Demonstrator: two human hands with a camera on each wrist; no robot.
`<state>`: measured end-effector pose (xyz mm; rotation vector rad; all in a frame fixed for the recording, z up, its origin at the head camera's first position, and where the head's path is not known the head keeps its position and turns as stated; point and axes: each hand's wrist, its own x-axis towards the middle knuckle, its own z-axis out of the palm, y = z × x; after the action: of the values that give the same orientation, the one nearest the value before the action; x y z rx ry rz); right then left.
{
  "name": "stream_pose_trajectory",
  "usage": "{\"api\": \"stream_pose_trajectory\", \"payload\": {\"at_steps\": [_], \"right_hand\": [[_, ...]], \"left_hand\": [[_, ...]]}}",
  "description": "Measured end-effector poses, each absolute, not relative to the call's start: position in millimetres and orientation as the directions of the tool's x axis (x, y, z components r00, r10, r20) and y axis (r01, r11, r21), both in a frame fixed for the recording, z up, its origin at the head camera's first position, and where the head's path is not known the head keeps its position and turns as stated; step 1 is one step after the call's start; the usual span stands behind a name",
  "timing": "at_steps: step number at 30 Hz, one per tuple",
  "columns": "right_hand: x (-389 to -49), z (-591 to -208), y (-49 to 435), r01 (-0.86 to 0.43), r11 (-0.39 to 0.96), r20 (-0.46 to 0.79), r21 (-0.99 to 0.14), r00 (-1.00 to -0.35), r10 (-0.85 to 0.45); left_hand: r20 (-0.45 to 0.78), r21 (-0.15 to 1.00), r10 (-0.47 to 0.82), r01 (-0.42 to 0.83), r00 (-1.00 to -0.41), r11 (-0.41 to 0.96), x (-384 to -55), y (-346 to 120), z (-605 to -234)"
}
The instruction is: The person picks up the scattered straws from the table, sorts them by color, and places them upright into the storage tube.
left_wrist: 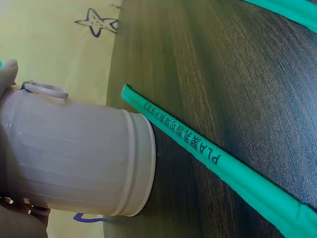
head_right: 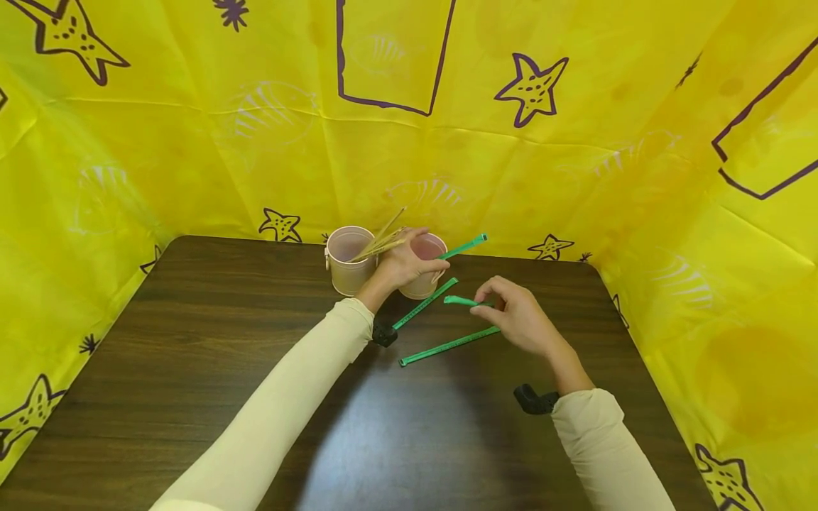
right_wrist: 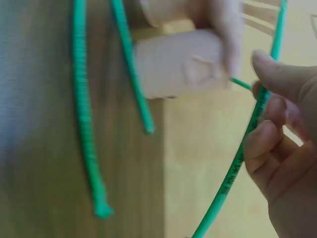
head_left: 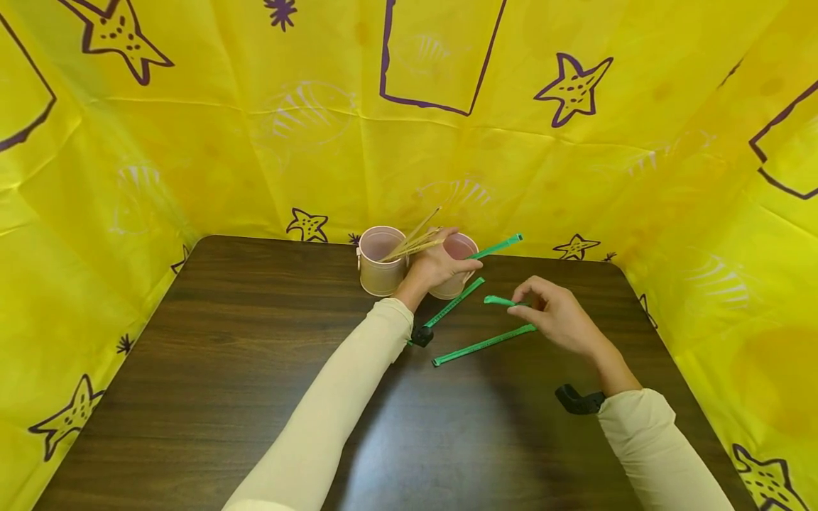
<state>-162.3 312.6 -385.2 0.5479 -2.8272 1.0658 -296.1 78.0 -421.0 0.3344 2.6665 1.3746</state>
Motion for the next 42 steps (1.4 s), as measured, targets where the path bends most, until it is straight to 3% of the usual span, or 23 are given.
{"api": "stream_pose_trajectory", "payload": {"at_steps": [8,14,17,21,25,31,36,42], "right_hand": [[-173.4,-346.6,320.5,-0.323,0.56,0.381,-0.763,-0.924,-0.015],[-187.8,-331.0,304.9,-0.392,0.143,0.416,-0.909,-0.883,0.218],[-197.3,-326.1,293.5,-0.5,-0.08,0.458,-0.863,-0.839,0.294],[-209.5,-321.9,282.1,-0.61,-0.214,0.522,-0.763,-0.777,0.351],[-219.4,-325.1,274.7,-0.62,-0.192,0.533,-0.761,-0.766,0.36],[-225.9,-346.9,262.5,-0.475,-0.105,0.425,-0.874,-0.851,0.31],[-222.8,-362.3,249.4,-0.336,0.05,0.339,-0.94,-0.918,0.206],[-219.1,-369.5,239.4,-0.255,0.227,0.288,-0.94,-0.949,0.126]], "left_hand": [[0.031,0.819,0.251,0.169,-0.967,0.548,-296.2,77.0,-421.1],[0.024,0.82,0.257,0.166,-0.966,0.548,-296.7,76.7,-419.7],[0.04,0.823,0.261,0.18,-0.965,0.538,-296.9,77.5,-419.3],[0.042,0.828,0.269,0.184,-0.962,0.53,-296.7,78.9,-419.2],[0.034,0.839,0.274,0.177,-0.961,0.515,-296.3,80.0,-419.0],[0.015,0.83,0.282,0.169,-0.959,0.532,-295.8,79.1,-418.7],[0.006,0.831,0.273,0.156,-0.962,0.533,-295.9,77.1,-420.0],[0.014,0.84,0.278,0.162,-0.96,0.518,-296.2,76.0,-420.5]]}}
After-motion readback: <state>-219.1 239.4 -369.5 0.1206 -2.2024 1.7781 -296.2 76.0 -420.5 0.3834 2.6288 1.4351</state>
